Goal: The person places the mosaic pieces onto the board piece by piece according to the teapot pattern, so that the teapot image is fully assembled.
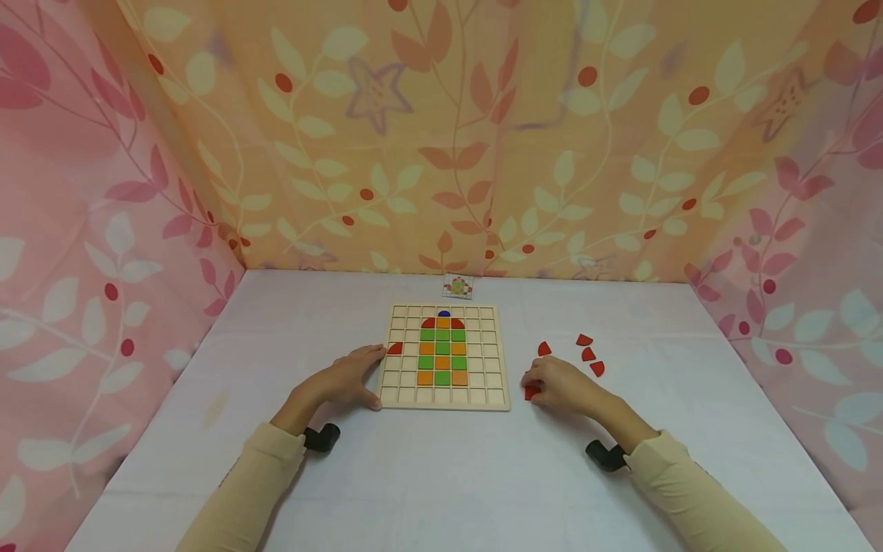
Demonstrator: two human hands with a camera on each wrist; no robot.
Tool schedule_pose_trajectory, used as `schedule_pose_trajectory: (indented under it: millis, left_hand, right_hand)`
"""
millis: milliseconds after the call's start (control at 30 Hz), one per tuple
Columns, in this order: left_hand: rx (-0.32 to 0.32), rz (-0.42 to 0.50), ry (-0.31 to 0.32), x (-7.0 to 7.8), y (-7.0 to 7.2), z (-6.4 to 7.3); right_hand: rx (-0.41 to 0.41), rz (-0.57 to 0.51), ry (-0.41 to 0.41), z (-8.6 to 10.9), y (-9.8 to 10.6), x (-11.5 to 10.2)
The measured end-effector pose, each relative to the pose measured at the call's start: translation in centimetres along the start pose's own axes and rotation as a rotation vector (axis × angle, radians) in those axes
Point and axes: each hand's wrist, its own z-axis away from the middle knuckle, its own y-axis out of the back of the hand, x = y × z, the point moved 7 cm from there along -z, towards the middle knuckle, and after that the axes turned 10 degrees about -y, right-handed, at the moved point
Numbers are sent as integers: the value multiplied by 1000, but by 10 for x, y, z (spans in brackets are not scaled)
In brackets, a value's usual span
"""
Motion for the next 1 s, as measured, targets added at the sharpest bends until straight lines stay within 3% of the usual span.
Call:
schedule_pose_trajectory:
  millis: [267,533,767,1000]
  left_hand:
    - [-2,7,3,0,-1,0]
    - [2,-1,-7,-1,0,0]
    - [7,-4,-10,1,2,0]
    - [3,4,-4,0,0,0]
  right_hand:
    - [6,2,22,2,2,-5]
    - [10,-24,-124,1,6,-1]
    - [-5,-8,-67,-1,2,-6]
    - [-1,-14,-123,-1,0,-5]
